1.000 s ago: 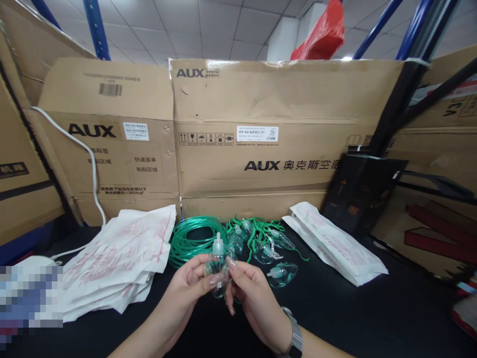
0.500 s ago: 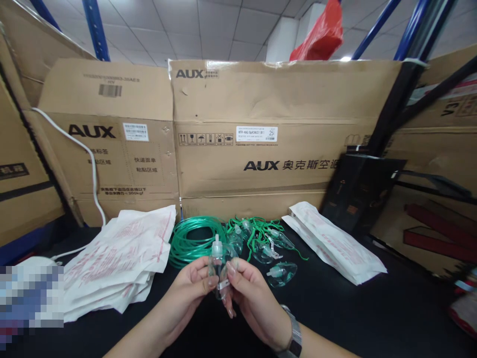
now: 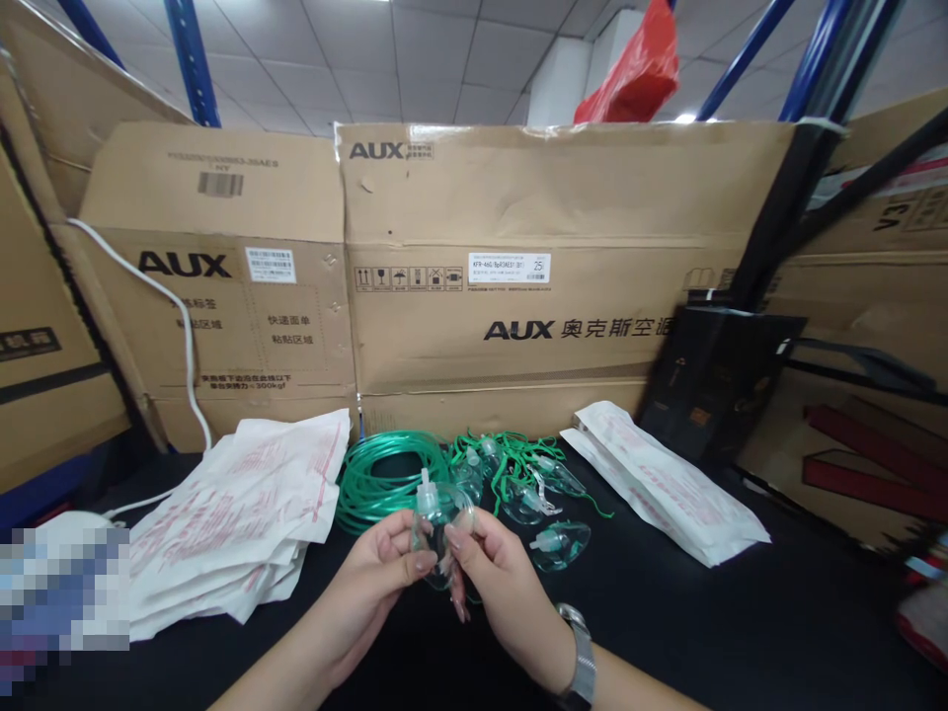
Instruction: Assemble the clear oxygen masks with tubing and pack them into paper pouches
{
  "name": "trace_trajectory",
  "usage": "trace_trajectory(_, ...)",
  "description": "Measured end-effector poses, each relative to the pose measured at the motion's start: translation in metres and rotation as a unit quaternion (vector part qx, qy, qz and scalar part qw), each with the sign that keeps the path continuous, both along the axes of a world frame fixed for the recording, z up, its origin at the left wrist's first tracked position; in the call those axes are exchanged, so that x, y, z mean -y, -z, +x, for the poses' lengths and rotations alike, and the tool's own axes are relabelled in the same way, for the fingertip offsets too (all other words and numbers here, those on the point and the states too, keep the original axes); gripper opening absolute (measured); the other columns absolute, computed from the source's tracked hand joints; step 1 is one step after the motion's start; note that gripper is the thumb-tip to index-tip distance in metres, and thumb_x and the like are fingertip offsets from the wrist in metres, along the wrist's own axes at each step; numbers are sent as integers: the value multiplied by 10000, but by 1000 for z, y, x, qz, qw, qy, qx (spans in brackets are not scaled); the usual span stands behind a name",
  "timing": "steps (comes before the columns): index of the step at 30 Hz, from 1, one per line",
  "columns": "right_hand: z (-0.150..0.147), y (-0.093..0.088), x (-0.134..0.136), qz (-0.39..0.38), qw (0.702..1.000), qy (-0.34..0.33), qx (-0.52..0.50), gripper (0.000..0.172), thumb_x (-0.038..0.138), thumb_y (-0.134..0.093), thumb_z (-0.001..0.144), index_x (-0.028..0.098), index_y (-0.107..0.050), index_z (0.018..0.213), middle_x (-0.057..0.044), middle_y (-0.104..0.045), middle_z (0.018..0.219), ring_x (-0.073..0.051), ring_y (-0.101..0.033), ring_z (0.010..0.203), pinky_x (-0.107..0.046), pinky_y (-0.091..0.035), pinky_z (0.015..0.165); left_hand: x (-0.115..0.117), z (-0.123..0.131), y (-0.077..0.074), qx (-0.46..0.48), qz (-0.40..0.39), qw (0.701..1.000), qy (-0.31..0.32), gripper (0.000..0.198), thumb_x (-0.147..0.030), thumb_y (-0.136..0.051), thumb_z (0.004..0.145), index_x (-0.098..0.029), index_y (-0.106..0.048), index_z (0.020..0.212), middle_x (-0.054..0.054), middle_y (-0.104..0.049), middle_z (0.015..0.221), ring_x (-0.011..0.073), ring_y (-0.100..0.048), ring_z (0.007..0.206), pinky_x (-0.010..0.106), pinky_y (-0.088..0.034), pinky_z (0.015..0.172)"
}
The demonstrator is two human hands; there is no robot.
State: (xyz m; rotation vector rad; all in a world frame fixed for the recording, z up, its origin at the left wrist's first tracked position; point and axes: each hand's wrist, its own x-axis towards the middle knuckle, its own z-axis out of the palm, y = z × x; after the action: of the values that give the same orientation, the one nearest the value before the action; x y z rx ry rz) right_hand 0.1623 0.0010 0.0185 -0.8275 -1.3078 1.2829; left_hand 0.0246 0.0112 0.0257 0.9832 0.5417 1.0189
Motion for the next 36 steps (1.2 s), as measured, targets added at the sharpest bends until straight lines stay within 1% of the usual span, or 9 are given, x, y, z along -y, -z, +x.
trace_trajectory(4,1,-2,3,-20,999,-29,-36,341,463,-551,749,171,-430,621,93,-424,390,-24,-333,290,-130,-277,291,0,2,1,6,21,999,33,259,-207,-710,638,-146,-630,877,41,-648,753,158,-567,703,265,-394,709)
trace_trajectory(7,1,-2,4,-43,993,-73,-83,315,426,-534,782,161,-446,638,83,-438,403,-14,-315,284,-116,-234,276,2,3,0,18,16,998,50,281,-204,-709,639,-152,-619,900,41,-648,745,162,-574,700,271,-395,717)
trace_trajectory(12,1,-4,1,-78,977,-140,-143,304,409,-551,781,158,-437,653,70,-458,451,-17,-353,303,-120,-273,287,4,1,-1,22,-5,999,23,209,-180,-714,629,-142,-620,811,25,-627,707,144,-562,693,250,-394,703)
trace_trajectory(18,-1,-9,4,-98,976,-131,-142,313,436,-551,771,163,-442,664,52,-479,495,-41,-428,359,-134,-326,326,3,-2,-2,34,5,999,42,207,-191,-703,643,-136,-608,818,36,-614,733,143,-544,667,260,-408,657)
trace_trajectory(23,1,-10,4,-97,977,-118,-150,302,399,-584,760,152,-459,638,60,-454,457,-30,-377,353,-137,-288,340,1,0,0,46,-14,998,45,126,-193,-681,672,-134,-602,749,19,-578,691,138,-533,669,255,-402,648)
trace_trajectory(27,2,-7,-2,-123,964,-157,-176,300,408,-582,758,135,-506,661,43,-484,483,-40,-396,359,-163,-292,359,1,-1,4,54,-26,997,52,96,-202,-660,697,-135,-607,741,24,-582,699,135,-530,676,262,-401,670)
trace_trajectory(30,4,-6,-5,-132,955,-192,-182,308,418,-569,766,121,-538,691,31,-503,511,-46,-418,364,-181,-305,381,0,-3,5,64,-34,996,55,135,-219,-668,690,-139,-624,789,35,-599,722,140,-534,691,259,-403,672)
trace_trajectory(33,4,-6,-6,-137,952,-203,-185,314,423,-559,774,116,-549,710,30,-507,529,-44,-422,369,-186,-309,398,0,-4,3,70,-38,995,56,196,-224,-669,690,-132,-634,859,56,-617,766,154,-539,728,271,-410,699)
trace_trajectory(36,4,-5,-6,-141,952,-202,-184,309,417,-544,788,114,-556,726,31,-507,514,-46,-424,372,-186,-307,409,-1,-3,1,80,-50,994,50,177,-205,-633,726,-120,-637,881,62,-617,793,154,-541,755,278,-408,737)
